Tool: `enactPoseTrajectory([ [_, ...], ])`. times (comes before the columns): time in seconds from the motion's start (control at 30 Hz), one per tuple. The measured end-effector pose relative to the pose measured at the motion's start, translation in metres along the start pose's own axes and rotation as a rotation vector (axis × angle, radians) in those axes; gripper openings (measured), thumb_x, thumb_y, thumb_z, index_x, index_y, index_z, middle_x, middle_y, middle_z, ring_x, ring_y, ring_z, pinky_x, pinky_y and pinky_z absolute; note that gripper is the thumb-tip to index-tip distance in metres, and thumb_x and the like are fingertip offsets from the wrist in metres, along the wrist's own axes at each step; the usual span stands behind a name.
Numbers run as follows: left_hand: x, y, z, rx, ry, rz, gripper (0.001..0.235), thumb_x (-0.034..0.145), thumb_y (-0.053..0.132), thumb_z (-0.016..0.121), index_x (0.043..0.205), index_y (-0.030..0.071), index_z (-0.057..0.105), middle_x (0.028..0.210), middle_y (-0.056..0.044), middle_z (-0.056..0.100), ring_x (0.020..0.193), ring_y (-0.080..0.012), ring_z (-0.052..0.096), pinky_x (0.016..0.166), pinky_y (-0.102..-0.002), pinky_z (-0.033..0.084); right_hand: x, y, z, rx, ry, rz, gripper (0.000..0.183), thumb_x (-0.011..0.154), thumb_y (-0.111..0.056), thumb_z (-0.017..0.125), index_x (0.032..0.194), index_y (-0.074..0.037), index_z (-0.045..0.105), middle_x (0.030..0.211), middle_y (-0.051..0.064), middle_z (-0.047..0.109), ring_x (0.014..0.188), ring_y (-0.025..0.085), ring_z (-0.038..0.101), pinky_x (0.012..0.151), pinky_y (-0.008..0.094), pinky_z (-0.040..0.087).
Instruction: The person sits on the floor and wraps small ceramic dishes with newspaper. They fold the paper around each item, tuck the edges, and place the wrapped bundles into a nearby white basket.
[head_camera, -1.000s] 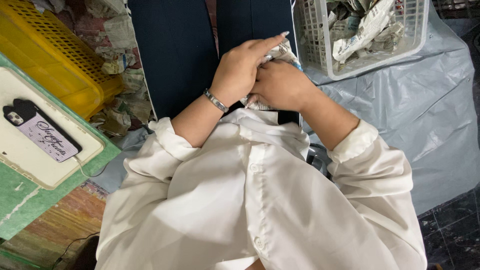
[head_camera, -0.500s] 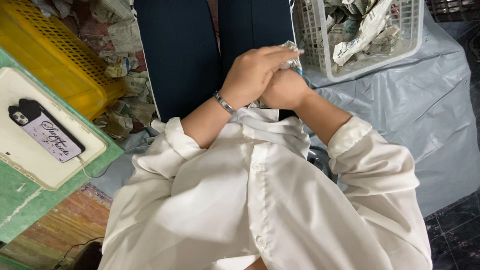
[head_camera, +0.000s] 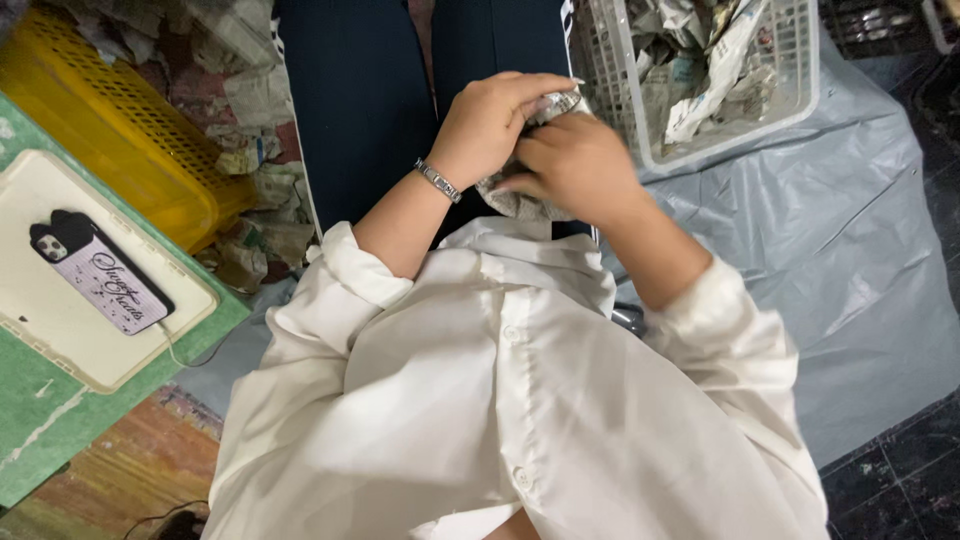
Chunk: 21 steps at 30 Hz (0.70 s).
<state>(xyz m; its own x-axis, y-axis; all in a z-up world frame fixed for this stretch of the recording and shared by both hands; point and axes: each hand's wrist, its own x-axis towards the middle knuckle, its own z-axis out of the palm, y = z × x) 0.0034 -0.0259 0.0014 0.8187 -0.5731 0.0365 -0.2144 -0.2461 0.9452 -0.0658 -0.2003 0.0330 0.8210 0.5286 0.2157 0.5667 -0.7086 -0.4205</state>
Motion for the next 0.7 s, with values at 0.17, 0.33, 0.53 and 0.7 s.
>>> enactPoseTrajectory([
  [0.17,-0.001,-0.014,0.001,-0.032,0.043,-0.067,0.029,0.100,0.008,0.064,0.125,0.019,0.073,0.111,-0.011,0.076,0.095,-0.0239,0.076,0.084,-0.032,0.059,-0.045,-0.024,-0.049,-0.102,0.198,-0.022,0.041,0.098,-0.049,0.069,0.107,-0.010,0.076,0.108,0.008,0.075,0.102,0.028,0.072,0.092,0.044,0.051],
  [0.33,0.001,-0.024,0.006,-0.123,0.104,-0.050,0.028,0.101,0.006,0.062,0.126,0.016,0.072,0.118,-0.008,0.077,0.103,-0.0214,0.077,0.090,-0.031,0.060,-0.064,-0.047,-0.005,-0.556,0.108,-0.209,0.037,0.097,-0.049,0.068,0.121,-0.021,0.074,0.122,0.002,0.070,0.117,0.026,0.068,0.102,0.040,0.049],
  [0.53,0.001,-0.024,0.009,-0.080,0.125,-0.088,0.034,0.098,0.005,0.061,0.128,0.017,0.072,0.122,-0.010,0.075,0.107,-0.0231,0.076,0.094,-0.031,0.060,-0.043,-0.028,0.030,-0.529,0.134,-0.090,0.029,0.096,-0.029,0.072,0.123,-0.019,0.072,0.118,0.000,0.070,0.110,0.018,0.068,0.097,0.035,0.052],
  [0.7,-0.003,-0.040,0.000,-0.126,0.026,-0.059,0.036,0.105,0.007,0.056,0.139,0.013,0.064,0.137,-0.012,0.069,0.123,-0.0242,0.070,0.107,-0.033,0.055,-0.033,-0.013,0.030,-0.534,0.183,-0.271,0.024,0.093,-0.024,0.076,0.116,-0.018,0.073,0.106,-0.001,0.071,0.094,0.015,0.068,0.079,0.030,0.050],
])
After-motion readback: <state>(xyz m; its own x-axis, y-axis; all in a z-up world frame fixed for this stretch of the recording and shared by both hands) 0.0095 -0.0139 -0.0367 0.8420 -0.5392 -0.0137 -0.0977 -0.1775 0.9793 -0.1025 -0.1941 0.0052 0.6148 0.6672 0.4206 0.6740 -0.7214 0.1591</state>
